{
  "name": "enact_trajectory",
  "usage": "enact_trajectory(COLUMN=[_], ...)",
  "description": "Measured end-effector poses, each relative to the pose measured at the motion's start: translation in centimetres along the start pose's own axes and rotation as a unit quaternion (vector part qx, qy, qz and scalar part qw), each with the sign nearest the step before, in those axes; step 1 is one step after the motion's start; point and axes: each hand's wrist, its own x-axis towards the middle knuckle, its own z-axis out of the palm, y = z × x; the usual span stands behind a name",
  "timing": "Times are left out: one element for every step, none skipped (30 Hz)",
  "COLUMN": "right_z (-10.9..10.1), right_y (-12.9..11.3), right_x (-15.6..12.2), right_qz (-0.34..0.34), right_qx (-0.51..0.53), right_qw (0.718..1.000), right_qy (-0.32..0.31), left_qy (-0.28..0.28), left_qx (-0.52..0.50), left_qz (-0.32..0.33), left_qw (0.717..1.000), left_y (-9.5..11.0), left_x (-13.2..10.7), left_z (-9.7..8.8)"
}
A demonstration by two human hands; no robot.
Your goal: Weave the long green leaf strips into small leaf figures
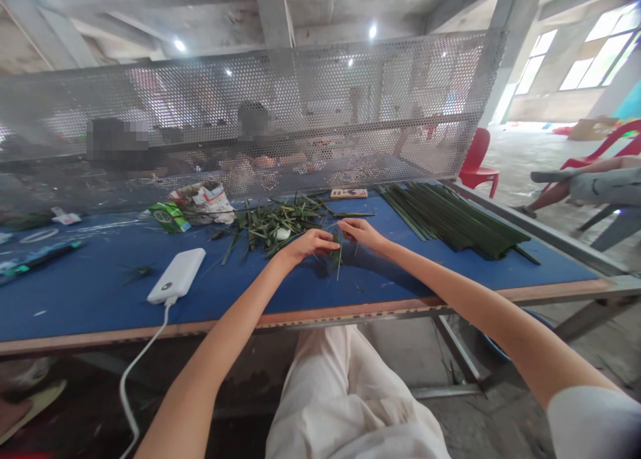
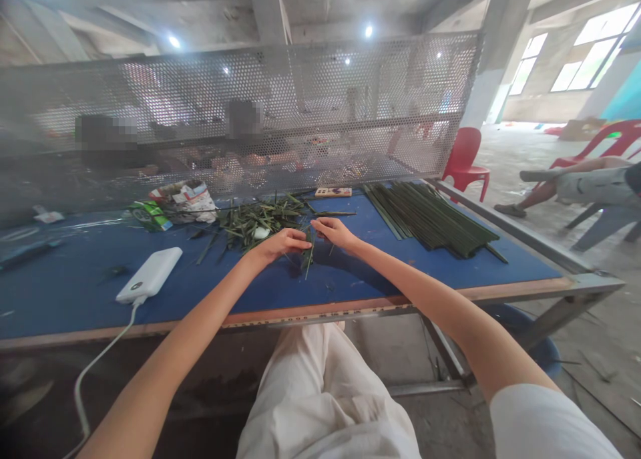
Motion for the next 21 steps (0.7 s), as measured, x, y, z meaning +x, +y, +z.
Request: enact_trajectory(right_z=[0.0, 0.0, 0.0, 0.0, 0.0, -0.1, -0.1, 0.0, 0.0, 0.0, 0.1, 0.2, 0.3, 0.4, 0.5, 0.5, 0.5, 0.5, 0.4, 0.2, 0.0], right_y=[0.0, -0.1, -0.1, -0.2, -0.2, -0.3, -0.3, -0.3, -0.3, -0.2, -0.2, -0.2, -0.1, -0.1, -0.1, -0.1, 0.0, 0.0, -0.1, -0.1, -0.2], right_x=[0.0, 0.0, -0.1, -0.1, -0.1, -0.1, -0.2, -0.2, -0.2, -0.2, -0.3, -0.3, -0.3, -0.3, -0.3, -0.2, -0.2, -0.1, -0.1, -0.1, -0.1], right_qz=[0.006, 0.011, 0.014, 0.015, 0.015, 0.014, 0.011, 0.008, 0.005, 0.003, 0.0, -0.003, -0.005, -0.006, -0.007, -0.007, -0.006, -0.006, -0.01, -0.016, -0.023], right_qx=[0.004, 0.006, 0.006, 0.004, 0.0, -0.007, -0.015, -0.023, -0.03, -0.036, -0.041, -0.044, -0.048, -0.052, -0.056, -0.059, -0.062, -0.067, -0.08, -0.108, -0.154], right_qw=[1.0, 1.0, 0.999, 0.999, 0.999, 0.999, 0.999, 0.999, 0.999, 0.999, 0.999, 0.999, 0.999, 0.998, 0.998, 0.998, 0.998, 0.998, 0.997, 0.994, 0.987], right_qy=[0.012, 0.023, 0.03, 0.035, 0.036, 0.036, 0.033, 0.028, 0.02, 0.01, 0.0, -0.009, -0.015, -0.017, -0.016, -0.013, -0.008, 0.001, 0.013, 0.03, 0.051], left_qy=[0.005, 0.01, 0.014, 0.017, 0.019, 0.022, 0.026, 0.031, 0.036, 0.04, 0.042, 0.044, 0.045, 0.047, 0.049, 0.051, 0.056, 0.064, 0.076, 0.093, 0.111], left_qx=[-0.011, -0.021, -0.029, -0.035, -0.037, -0.037, -0.037, -0.037, -0.037, -0.038, -0.039, -0.039, -0.037, -0.035, -0.034, -0.034, -0.038, -0.044, -0.052, -0.06, -0.066], left_qz=[0.002, 0.004, 0.006, 0.006, 0.005, 0.004, 0.003, 0.004, 0.006, 0.01, 0.014, 0.017, 0.02, 0.023, 0.025, 0.027, 0.031, 0.035, 0.04, 0.045, 0.051], left_qw=[1.0, 1.0, 0.999, 0.999, 0.999, 0.999, 0.999, 0.999, 0.999, 0.998, 0.998, 0.998, 0.998, 0.998, 0.998, 0.998, 0.997, 0.996, 0.995, 0.993, 0.99], left_y=[-0.1, -0.2, -0.3, -0.4, -0.4, -0.4, -0.4, -0.4, -0.4, -0.4, -0.4, -0.5, -0.5, -0.6, -0.7, -0.8, -0.9, -0.9, -1.0, -1.1, -1.1], left_x=[0.1, 0.2, 0.3, 0.3, 0.4, 0.4, 0.3, 0.3, 0.3, 0.3, 0.4, 0.4, 0.5, 0.5, 0.6, 0.7, 0.8, 0.8, 0.9, 1.0, 1.0], left_z=[-0.1, -0.1, -0.2, -0.2, -0.2, -0.2, -0.2, -0.2, -0.1, -0.1, -0.1, -0.1, -0.1, -0.2, -0.2, -0.2, -0.3, -0.4, -0.5, -0.6, -0.7])
